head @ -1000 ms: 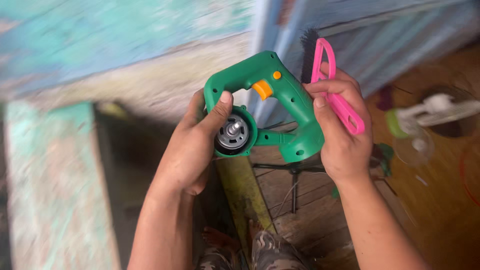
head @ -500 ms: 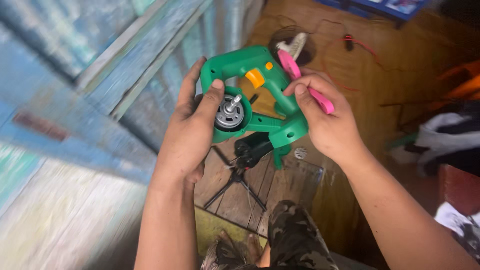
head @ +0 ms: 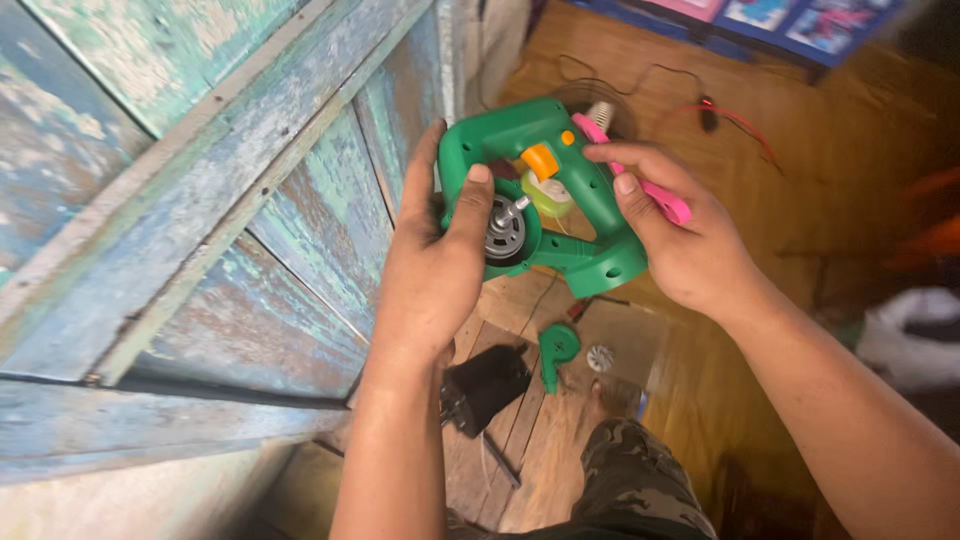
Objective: The person services a green electric blower. They remove the impeller from the housing, brush dust off the impeller and motor with a pink brush, unscrew parts with a screwdriver, carry the blower motor outside to brush it further, and reassemble the components on the floor.
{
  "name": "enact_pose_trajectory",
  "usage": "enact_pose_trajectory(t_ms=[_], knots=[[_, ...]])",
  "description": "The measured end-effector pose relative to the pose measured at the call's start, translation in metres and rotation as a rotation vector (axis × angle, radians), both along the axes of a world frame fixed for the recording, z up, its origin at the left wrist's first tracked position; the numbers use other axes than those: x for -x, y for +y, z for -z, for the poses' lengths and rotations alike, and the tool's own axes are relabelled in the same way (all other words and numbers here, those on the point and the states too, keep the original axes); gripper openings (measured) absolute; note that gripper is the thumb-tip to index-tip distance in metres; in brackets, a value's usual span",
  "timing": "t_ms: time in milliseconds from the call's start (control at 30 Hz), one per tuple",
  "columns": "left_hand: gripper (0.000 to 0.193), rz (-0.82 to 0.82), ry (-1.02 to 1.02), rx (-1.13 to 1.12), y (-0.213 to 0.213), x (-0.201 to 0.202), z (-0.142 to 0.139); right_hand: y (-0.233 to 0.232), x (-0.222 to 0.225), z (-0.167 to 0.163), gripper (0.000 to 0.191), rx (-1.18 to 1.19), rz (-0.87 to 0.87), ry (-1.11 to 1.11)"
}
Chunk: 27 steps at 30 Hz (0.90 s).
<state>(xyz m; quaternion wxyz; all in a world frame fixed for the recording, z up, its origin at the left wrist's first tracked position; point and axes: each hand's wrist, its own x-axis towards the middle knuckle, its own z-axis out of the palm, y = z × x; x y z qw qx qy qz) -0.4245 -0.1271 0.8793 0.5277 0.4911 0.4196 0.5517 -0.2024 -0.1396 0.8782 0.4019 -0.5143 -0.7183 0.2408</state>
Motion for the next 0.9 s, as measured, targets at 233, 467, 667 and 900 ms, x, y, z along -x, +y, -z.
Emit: enact_pose_trajectory(t_ms=[233,467,667,900], knots=[[0.058,-0.358,-0.128,0.086,0.077,-0.101,0.047,0.148,-0.096,0.038,0.030,0.046,-0.403,0.001],[0.059,-0.584,-0.104,0.257,0.090,-0.164,0.058,0.203,-0.141,0.066,0.022,-0.118,-0.532,-0.035],[0.055,-0.555,-0.111,0.177,0.088,-0.203,0.062,0.197,-0.178,0.070,0.023,-0.095,-0.534,-0.011],[0.056,-0.484,-0.210,0.077,0.127,-0.261,0.080,0.225,-0.240,0.057,0.025,-0.168,-0.516,-0.120]])
